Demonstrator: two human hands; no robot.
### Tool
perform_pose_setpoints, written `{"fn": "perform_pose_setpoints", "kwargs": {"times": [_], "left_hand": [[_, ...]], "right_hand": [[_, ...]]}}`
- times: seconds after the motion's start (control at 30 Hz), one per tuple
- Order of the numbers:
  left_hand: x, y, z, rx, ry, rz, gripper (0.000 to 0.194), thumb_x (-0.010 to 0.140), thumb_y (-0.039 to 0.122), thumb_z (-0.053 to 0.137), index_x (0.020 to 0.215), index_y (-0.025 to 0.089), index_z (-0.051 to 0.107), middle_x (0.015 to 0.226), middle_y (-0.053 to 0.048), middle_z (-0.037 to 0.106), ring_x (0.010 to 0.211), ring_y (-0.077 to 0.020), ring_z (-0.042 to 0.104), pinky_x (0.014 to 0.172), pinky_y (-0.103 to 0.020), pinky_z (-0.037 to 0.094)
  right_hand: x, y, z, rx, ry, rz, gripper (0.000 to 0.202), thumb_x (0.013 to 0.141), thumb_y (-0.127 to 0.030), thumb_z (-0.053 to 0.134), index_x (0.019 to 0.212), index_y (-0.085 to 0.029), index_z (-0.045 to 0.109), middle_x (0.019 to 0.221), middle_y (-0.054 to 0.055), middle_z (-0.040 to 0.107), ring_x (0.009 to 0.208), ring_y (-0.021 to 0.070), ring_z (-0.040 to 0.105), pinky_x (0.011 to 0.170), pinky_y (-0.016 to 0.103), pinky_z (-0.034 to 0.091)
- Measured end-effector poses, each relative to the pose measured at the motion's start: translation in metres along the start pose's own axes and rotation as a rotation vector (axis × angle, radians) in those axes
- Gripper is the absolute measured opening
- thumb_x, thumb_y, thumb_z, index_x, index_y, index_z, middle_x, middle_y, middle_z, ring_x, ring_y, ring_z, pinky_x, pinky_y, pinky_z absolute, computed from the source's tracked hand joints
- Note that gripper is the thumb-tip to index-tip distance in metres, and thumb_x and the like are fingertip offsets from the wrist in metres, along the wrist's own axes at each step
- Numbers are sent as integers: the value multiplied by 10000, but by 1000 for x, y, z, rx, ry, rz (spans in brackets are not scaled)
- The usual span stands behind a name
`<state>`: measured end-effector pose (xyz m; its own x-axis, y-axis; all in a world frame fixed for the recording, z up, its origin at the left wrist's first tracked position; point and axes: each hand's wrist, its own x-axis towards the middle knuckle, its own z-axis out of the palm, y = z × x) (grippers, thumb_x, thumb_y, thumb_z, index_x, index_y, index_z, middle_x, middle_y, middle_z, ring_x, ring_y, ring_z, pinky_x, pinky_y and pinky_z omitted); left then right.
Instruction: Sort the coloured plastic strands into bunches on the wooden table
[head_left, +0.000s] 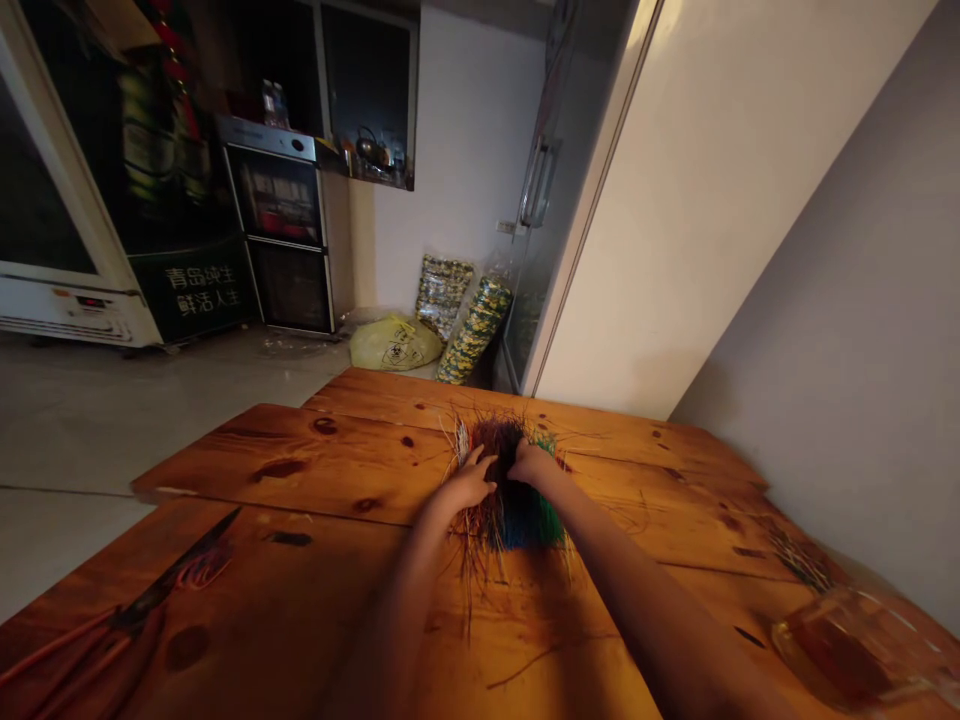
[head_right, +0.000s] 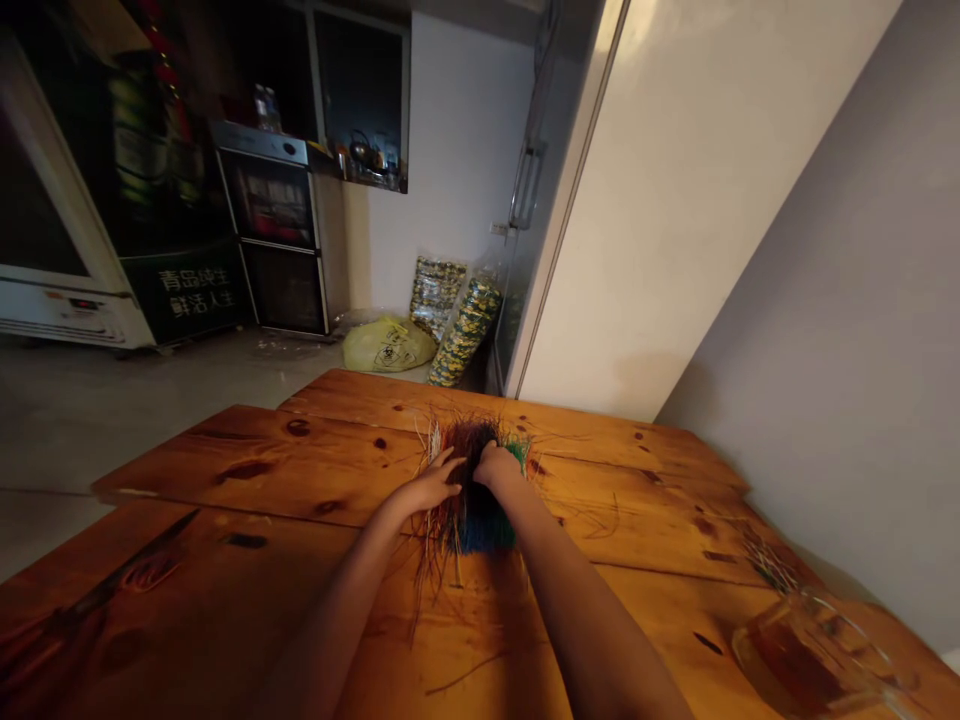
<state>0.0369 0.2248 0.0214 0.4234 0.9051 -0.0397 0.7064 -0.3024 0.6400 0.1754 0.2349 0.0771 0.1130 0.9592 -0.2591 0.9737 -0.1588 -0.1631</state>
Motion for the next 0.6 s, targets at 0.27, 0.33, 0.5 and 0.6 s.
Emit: {"fn": "perform_pose_setpoints", "kwargs": {"times": [0.27,0.33,0.5,0.6], "left_hand": [[4,-2,1,-23,3,-3,598,767,214,518,1351,148,403,1528,-111,184,1389,-227,199,1100,-293,246],[4,-3,1,-28,4,-9,599,768,210,512,1353,162,396,1531,-107,176,1386,-221,209,1093,-293,261],[4,-5,2,-38,13,-17,615,768,191,507,1367,159,373,1538,-119,131,1382,-217,223,1086,-289,276],[3,-5,2,-44,24,-18,609,764,201,525,1357,180,388,1537,-103,149,1383,-221,220,1087,-300,277]], "right_hand": [[-1,7,1,25,-15,-34,640,622,-302,791,1166,-105,518,1074,151,632,914,242,642,755,345,532],[-5,-1,5,3,-6,-21,781,554,-262,826,1228,-89,473,1152,202,594,1038,307,598,842,389,499],[-1,-11,14,9,-9,49,558,785,-276,668,1277,-134,448,1238,144,540,1088,269,557,906,473,458],[10,-5,11,79,-22,43,378,866,-290,572,1216,-161,507,1191,95,560,1023,223,579,856,442,491]]}}
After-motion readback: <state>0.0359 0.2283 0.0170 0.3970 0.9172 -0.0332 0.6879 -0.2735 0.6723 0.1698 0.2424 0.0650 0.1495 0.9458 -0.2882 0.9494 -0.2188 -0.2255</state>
